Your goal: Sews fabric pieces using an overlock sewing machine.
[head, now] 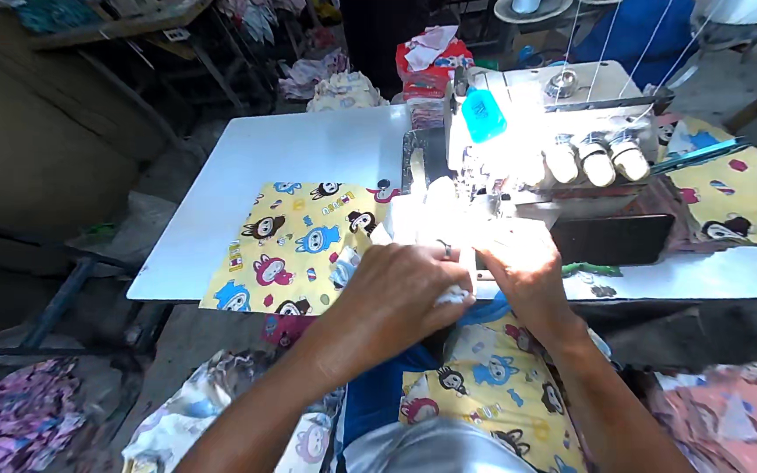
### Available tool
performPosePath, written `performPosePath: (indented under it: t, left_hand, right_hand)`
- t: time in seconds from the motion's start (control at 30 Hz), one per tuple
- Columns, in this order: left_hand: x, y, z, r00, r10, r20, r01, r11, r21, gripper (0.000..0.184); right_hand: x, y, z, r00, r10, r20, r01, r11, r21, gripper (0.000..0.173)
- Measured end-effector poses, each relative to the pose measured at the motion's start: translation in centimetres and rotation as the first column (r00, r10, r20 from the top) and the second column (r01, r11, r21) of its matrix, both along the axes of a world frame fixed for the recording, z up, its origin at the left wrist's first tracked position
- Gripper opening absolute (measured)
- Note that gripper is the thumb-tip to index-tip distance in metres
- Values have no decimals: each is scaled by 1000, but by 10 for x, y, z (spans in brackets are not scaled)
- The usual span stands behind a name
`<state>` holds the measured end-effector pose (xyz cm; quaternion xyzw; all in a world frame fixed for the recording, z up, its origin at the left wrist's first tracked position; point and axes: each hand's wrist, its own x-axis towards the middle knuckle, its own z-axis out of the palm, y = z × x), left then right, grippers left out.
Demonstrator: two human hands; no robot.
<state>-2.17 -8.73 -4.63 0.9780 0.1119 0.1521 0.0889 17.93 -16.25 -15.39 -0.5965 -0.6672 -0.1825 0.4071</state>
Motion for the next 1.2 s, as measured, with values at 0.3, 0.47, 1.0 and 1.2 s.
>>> performPosePath:
  t: [0.3,0.47,1.0,1.2]
  left_hand:
    - [10,-37,-28,987,140,78,-147,984,100,22]
    - [16,-42,-37,980,186,72,-195,970,147,22]
    - [49,-16,-35,959,283,8,-272,910,312,14]
    - [63,11,-33,953,304,6,-289,897,335,15]
  right_hand:
    - [6,-6,-4,998,22,60,-23,1000,18,21]
    - [8,-4,-5,997,23,75,-23,1000,-2,22]
    - [-80,-11,-42,781,179,-599,-290,952,-93,29]
    - [-87,6,-30,791,201,-579,-323,939,-115,17]
